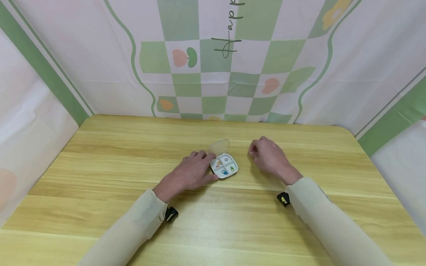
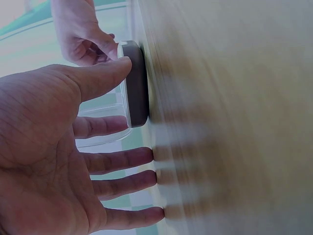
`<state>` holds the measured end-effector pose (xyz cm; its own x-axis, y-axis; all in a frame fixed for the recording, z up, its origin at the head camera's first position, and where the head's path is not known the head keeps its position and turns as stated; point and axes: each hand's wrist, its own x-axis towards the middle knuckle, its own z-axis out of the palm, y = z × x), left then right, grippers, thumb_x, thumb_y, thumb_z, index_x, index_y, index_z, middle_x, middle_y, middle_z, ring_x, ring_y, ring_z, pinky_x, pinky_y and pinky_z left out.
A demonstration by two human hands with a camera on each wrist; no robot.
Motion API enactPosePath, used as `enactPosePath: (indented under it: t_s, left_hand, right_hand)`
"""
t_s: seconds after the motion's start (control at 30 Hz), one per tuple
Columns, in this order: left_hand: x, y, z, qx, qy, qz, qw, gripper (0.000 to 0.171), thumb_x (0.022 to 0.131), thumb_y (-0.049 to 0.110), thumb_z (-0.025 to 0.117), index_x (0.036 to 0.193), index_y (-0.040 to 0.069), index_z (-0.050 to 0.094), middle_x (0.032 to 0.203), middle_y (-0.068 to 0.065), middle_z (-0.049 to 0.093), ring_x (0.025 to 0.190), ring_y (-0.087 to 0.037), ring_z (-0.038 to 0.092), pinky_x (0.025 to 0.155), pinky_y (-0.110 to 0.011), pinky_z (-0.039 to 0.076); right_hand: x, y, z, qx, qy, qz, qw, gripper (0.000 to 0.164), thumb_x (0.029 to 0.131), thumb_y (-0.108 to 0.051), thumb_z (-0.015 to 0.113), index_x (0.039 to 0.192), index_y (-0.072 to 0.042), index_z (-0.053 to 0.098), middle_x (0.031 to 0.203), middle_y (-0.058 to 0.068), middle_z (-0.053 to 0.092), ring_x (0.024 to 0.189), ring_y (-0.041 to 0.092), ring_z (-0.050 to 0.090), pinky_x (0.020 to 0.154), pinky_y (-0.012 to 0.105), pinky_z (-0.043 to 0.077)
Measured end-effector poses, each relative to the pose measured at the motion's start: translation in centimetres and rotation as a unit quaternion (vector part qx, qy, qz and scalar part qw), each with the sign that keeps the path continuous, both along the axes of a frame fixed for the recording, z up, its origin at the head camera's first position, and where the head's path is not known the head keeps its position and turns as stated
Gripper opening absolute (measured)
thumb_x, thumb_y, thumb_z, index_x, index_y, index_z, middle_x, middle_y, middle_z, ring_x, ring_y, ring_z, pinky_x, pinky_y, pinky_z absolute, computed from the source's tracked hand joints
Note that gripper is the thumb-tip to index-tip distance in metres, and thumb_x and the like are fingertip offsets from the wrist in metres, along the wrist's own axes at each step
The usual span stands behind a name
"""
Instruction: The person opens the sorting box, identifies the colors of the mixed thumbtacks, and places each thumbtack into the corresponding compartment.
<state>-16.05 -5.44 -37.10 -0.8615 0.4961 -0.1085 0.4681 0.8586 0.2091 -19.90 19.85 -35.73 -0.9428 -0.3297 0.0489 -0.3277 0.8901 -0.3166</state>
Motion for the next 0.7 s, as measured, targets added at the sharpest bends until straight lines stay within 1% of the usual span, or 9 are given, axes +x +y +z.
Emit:
enactPosePath:
  t_s: [0.17, 0.4, 0.7]
  left_hand:
    - [0.0, 0.0, 0.1, -0.001, -0.001, 0.000, 1.0000, 0.066, 0.087, 0.055, 0.050, 0.140, 0.018, 0.035, 0.122, -0.010, 0.047, 0.113, -0.028, 0.043, 0.086, -0.046, 0.038]
    - [0.0, 0.0, 0.0, 0.000, -0.002, 0.002, 1.0000, 0.066, 0.087, 0.055, 0.050, 0.140, 0.019, 0.034, 0.125, -0.010, 0.046, 0.115, -0.029, 0.043, 0.087, -0.047, 0.037]
    - [0.0, 0.0, 0.0, 0.004, -0.001, 0.001, 1.0000, 0.066, 0.087, 0.055, 0.051, 0.139, 0.018, 0.035, 0.123, -0.010, 0.046, 0.113, -0.029, 0.043, 0.086, -0.047, 0.038]
  right_hand:
    - [0.5, -0.5, 0.2, -0.009, 0.009, 0.009, 1.000, 0.005, 0.084, -0.010, 0.060, 0.088, -0.010, 0.064, 0.088, 0.005, 0.055, 0.080, 0.021, 0.052, 0.071, 0.038, 0.043]
    - [1.3, -1.6, 0.2, -0.013, 0.027, 0.043, 0.999, 0.005, 0.081, -0.008, 0.063, 0.085, -0.011, 0.064, 0.084, 0.001, 0.054, 0.078, 0.017, 0.053, 0.068, 0.033, 0.045]
    - [2.6, -3.2, 0.6, -0.019, 0.044, 0.081, 0.996, 0.004, 0.083, -0.013, 0.064, 0.086, -0.014, 0.064, 0.083, -0.004, 0.053, 0.077, 0.013, 0.052, 0.066, 0.030, 0.043]
